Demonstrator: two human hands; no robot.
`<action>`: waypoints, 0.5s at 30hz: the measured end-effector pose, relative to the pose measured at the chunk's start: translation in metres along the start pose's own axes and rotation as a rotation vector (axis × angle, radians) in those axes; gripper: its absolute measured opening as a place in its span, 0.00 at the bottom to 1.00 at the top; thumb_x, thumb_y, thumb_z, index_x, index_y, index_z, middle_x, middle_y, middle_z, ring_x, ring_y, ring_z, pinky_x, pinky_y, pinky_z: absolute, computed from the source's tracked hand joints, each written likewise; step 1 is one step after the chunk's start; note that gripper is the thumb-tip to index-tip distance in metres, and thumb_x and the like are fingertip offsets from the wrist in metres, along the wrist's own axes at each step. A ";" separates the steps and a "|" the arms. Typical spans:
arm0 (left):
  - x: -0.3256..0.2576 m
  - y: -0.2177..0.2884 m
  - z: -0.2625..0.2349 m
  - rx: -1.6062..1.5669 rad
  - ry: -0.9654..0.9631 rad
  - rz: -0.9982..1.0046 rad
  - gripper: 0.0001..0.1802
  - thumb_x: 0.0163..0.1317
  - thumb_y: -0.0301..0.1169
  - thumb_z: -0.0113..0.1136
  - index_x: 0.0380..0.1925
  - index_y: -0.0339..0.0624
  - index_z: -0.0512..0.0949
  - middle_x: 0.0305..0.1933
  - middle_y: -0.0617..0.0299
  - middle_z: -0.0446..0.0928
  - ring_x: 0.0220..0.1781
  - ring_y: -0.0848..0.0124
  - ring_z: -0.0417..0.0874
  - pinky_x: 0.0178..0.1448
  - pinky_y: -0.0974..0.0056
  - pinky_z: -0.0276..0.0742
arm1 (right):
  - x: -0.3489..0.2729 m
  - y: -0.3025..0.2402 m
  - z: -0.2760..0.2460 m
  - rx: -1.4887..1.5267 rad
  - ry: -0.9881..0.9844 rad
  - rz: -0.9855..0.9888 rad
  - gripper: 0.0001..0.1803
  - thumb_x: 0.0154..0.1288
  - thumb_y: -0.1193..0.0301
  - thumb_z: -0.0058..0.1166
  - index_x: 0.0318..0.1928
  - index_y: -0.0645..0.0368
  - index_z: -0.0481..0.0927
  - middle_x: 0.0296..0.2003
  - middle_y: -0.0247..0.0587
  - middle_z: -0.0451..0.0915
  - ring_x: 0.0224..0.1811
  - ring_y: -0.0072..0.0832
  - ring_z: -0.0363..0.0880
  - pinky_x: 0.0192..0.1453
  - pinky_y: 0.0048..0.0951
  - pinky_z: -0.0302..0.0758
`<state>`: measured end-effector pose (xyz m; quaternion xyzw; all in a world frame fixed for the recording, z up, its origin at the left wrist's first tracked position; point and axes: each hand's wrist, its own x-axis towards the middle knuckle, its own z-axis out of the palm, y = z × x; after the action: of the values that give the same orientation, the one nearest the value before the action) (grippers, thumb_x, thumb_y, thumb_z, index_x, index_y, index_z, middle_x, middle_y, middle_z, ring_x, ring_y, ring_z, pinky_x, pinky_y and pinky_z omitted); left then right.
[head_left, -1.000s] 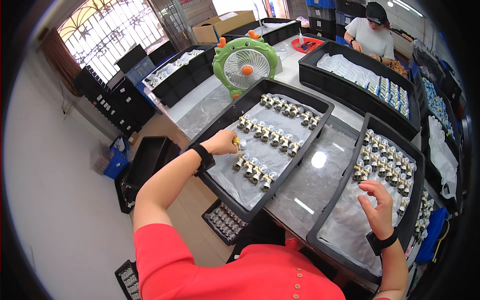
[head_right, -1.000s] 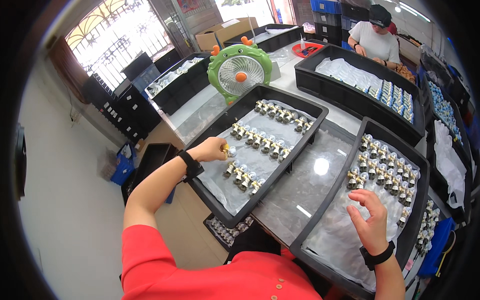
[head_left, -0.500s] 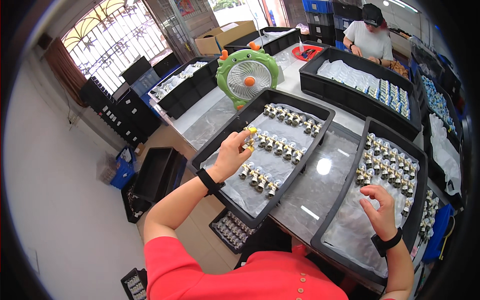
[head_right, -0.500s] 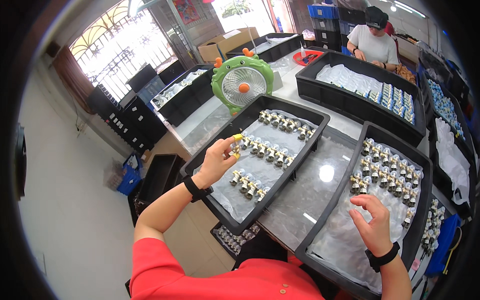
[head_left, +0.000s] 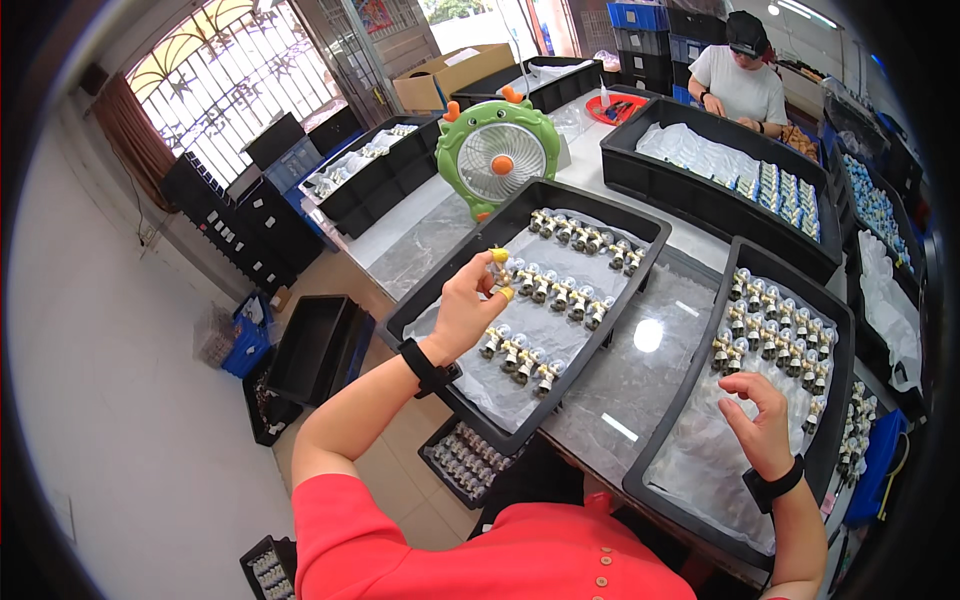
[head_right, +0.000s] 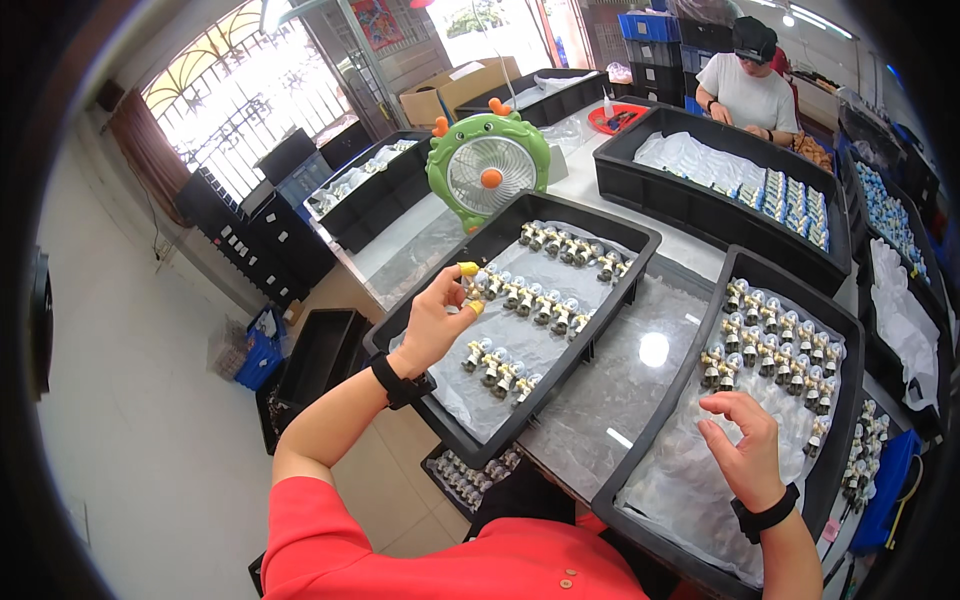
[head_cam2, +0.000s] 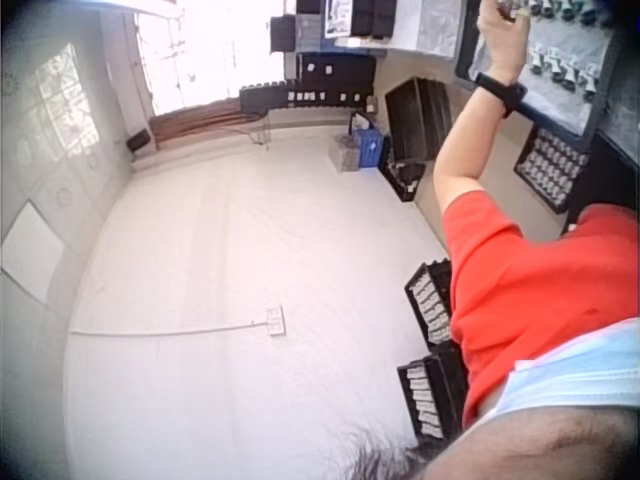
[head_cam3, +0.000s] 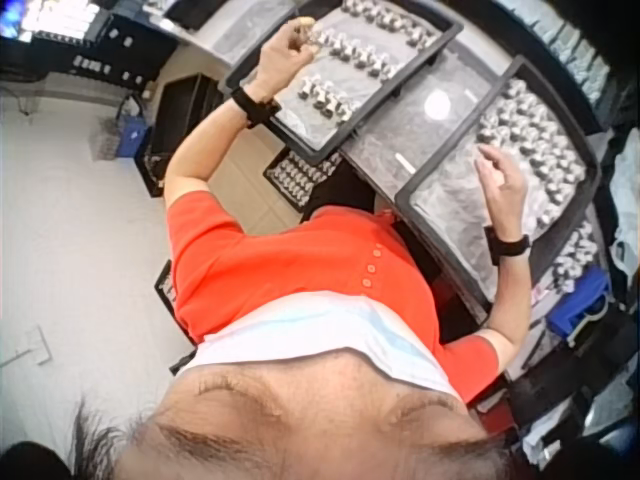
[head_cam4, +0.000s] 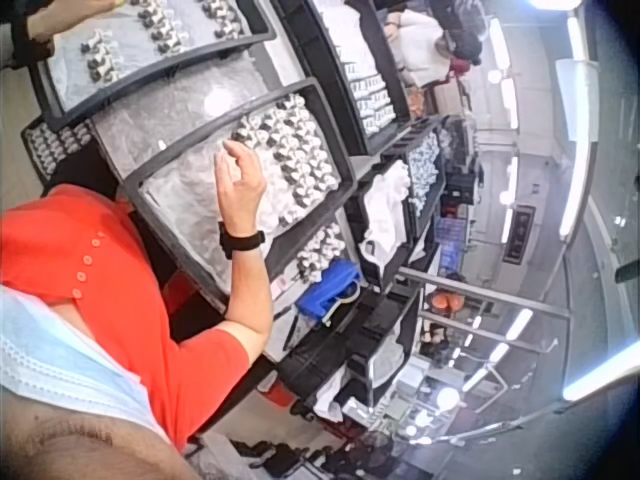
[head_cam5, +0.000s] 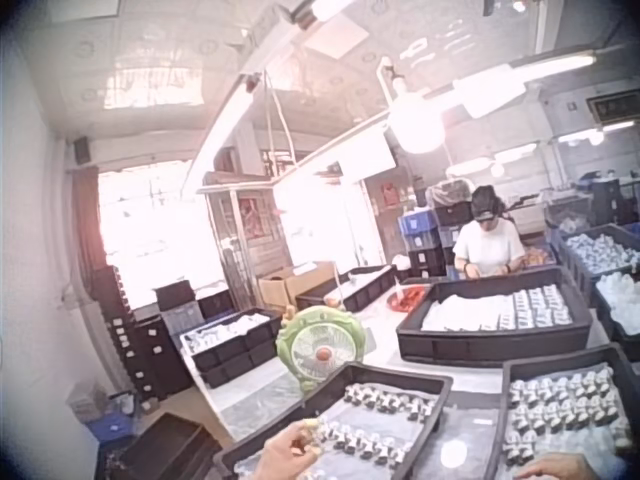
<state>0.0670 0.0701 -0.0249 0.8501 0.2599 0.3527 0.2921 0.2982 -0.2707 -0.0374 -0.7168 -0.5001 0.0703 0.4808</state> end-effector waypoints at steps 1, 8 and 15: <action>0.000 -0.004 -0.001 -0.031 -0.025 -0.067 0.24 0.50 0.24 0.62 0.50 0.39 0.72 0.26 0.61 0.72 0.26 0.76 0.72 0.32 0.68 0.72 | 0.000 0.000 0.000 0.000 -0.003 0.003 0.11 0.52 0.79 0.58 0.39 0.63 0.80 0.38 0.43 0.81 0.38 0.31 0.78 0.42 0.27 0.72; 0.023 -0.061 -0.023 -0.092 -0.460 -0.749 0.26 0.47 0.21 0.59 0.50 0.34 0.68 0.24 0.62 0.71 0.20 0.76 0.71 0.25 0.72 0.70 | 0.000 -0.002 -0.001 0.001 -0.020 0.016 0.10 0.52 0.79 0.57 0.38 0.64 0.81 0.37 0.44 0.81 0.38 0.31 0.79 0.43 0.27 0.72; 0.036 -0.108 -0.017 0.087 -0.755 -0.891 0.26 0.47 0.16 0.55 0.51 0.30 0.69 0.25 0.59 0.73 0.19 0.76 0.71 0.23 0.71 0.72 | 0.001 -0.003 -0.001 -0.003 -0.042 0.025 0.09 0.53 0.79 0.58 0.38 0.64 0.81 0.36 0.44 0.81 0.38 0.31 0.79 0.43 0.26 0.72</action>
<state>0.0508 0.1736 -0.0724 0.7370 0.4844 -0.1424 0.4494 0.2976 -0.2703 -0.0341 -0.7221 -0.5010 0.0906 0.4683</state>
